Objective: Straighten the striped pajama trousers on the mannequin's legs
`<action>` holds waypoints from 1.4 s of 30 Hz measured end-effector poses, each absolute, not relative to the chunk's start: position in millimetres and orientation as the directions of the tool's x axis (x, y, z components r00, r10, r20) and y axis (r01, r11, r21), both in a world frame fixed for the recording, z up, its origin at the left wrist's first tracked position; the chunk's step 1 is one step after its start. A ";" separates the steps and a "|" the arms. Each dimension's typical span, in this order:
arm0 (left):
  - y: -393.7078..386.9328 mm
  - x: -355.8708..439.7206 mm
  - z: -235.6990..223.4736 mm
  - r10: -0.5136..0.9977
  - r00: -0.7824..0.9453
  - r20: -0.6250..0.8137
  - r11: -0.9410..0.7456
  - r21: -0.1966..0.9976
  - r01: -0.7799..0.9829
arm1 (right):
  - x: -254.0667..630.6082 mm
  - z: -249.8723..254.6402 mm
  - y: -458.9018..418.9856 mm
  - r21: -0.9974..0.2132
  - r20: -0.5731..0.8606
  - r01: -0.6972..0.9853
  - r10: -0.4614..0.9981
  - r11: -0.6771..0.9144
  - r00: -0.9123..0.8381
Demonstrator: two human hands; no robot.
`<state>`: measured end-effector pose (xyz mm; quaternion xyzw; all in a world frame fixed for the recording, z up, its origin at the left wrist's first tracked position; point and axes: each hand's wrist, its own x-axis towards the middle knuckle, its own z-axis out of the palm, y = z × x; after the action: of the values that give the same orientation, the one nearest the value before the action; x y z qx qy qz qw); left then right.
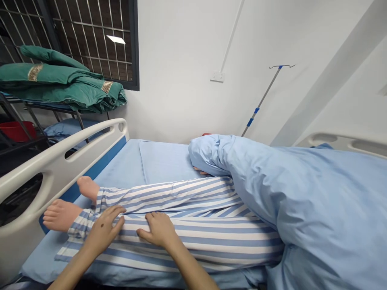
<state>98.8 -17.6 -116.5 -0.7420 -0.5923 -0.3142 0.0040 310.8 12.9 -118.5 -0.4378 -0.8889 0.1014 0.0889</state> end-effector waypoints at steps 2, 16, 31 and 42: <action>-1.9 113.5 -115.0 0.911 0.076 0.406 -0.288 0.492 0.822 | 310.5 -119.5 12.8 -0.261 0.072 0.765 0.802 0.588 -0.593; 10.2 118.6 -144.1 0.981 -0.081 0.176 0.031 0.271 0.962 | 312.7 -120.3 17.1 -0.411 0.060 0.734 0.820 0.541 -0.570; 7.1 116.1 -137.6 0.986 -0.133 0.104 0.095 0.306 0.947 | 329.7 -106.6 14.1 -0.554 0.201 0.635 0.826 0.539 -0.526; 6.9 114.2 -143.0 0.982 -0.123 0.144 0.075 0.302 0.950 | 345.8 -128.2 6.7 -0.456 0.239 0.759 0.886 0.464 -0.398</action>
<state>114.2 6.9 -143.0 -0.6603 -0.7316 -0.1627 -0.0482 345.8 6.7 -128.2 -0.4989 -0.8245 0.1383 0.2285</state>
